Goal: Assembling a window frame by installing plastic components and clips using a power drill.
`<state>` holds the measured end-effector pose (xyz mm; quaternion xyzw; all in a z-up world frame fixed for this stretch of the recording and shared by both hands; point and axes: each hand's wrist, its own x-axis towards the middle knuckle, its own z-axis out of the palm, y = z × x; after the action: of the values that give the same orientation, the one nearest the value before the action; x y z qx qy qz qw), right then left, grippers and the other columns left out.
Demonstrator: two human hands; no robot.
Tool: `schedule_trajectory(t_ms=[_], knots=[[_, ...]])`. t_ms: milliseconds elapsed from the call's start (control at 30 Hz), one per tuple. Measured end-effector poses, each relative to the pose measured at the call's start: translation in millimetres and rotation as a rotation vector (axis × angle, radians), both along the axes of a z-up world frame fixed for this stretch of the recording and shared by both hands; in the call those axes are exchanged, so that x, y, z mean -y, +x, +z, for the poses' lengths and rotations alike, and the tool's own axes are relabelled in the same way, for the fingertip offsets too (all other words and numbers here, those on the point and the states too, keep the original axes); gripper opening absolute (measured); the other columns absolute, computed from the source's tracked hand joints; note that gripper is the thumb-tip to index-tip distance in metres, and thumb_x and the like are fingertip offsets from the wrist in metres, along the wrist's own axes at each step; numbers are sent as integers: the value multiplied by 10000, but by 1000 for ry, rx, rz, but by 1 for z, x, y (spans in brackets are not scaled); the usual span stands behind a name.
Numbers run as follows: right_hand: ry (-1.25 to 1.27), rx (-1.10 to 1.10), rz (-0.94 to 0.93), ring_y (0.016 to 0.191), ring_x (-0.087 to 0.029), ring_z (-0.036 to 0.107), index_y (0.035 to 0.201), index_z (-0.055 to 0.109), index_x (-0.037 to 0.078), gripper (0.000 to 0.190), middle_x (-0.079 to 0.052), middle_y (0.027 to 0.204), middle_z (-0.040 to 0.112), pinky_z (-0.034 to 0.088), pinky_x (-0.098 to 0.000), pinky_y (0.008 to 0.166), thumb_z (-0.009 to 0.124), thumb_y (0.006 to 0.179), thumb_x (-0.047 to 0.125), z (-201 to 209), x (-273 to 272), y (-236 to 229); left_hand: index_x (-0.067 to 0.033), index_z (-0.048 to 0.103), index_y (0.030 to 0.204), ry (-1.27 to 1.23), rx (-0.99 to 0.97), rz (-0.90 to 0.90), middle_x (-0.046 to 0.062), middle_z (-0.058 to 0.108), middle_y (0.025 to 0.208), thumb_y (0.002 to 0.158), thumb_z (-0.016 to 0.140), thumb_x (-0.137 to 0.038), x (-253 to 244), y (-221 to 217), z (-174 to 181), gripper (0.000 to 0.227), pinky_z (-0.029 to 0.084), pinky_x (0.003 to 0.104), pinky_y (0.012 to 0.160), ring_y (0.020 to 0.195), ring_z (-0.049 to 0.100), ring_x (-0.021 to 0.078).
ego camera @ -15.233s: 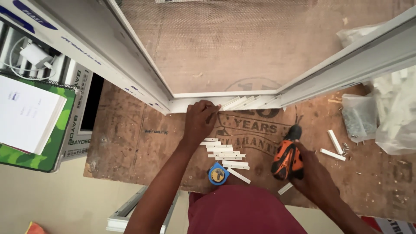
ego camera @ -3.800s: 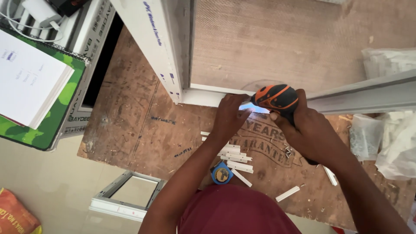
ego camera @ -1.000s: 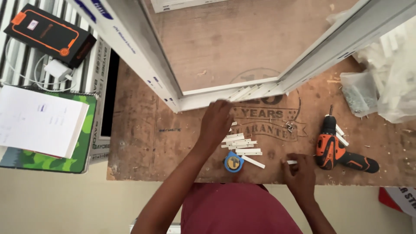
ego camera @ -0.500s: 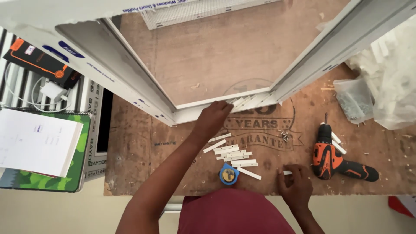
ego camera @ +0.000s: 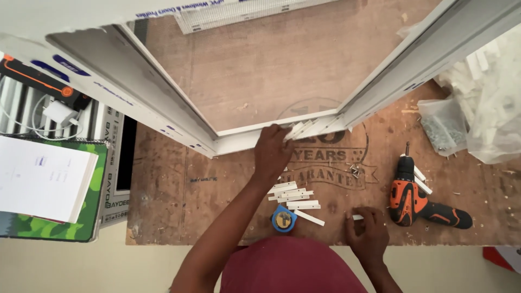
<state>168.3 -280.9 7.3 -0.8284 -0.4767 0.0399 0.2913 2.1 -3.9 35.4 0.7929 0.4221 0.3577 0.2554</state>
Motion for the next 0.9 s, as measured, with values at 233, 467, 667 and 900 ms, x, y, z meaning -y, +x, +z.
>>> schedule_trajectory(t_ms=[233,467,667,900], knots=[[-17,7,3,711,-186,668,1033,707,105,231,-73,1080,640,531,-325,633,775,826,181,-7,1,2,-52,756,1112,-141,96,70,77,660,1043,813,763,-94,1,-13,26,303,541,387,880,1029,633,278],[6,20,-3,702,-180,669,1015,702,101,206,-84,1074,645,527,-322,630,786,851,191,-2,-1,-1,-58,760,1121,-106,110,173,92,672,1087,798,785,-86,5,-78,16,324,515,416,913,1020,608,310],[-18,3,-14,679,-172,685,1009,707,98,202,-83,1072,650,531,-320,609,791,855,199,-7,0,0,-77,766,1096,-96,-17,165,73,721,1069,794,778,-62,-2,-80,6,303,503,417,913,1005,574,323],[8,12,4,685,-166,682,1022,702,100,206,-75,1083,642,530,-312,609,776,863,208,-4,-1,0,-52,734,1136,-216,74,26,93,717,1156,862,750,-26,-12,-64,-7,276,576,389,870,1081,635,306]])
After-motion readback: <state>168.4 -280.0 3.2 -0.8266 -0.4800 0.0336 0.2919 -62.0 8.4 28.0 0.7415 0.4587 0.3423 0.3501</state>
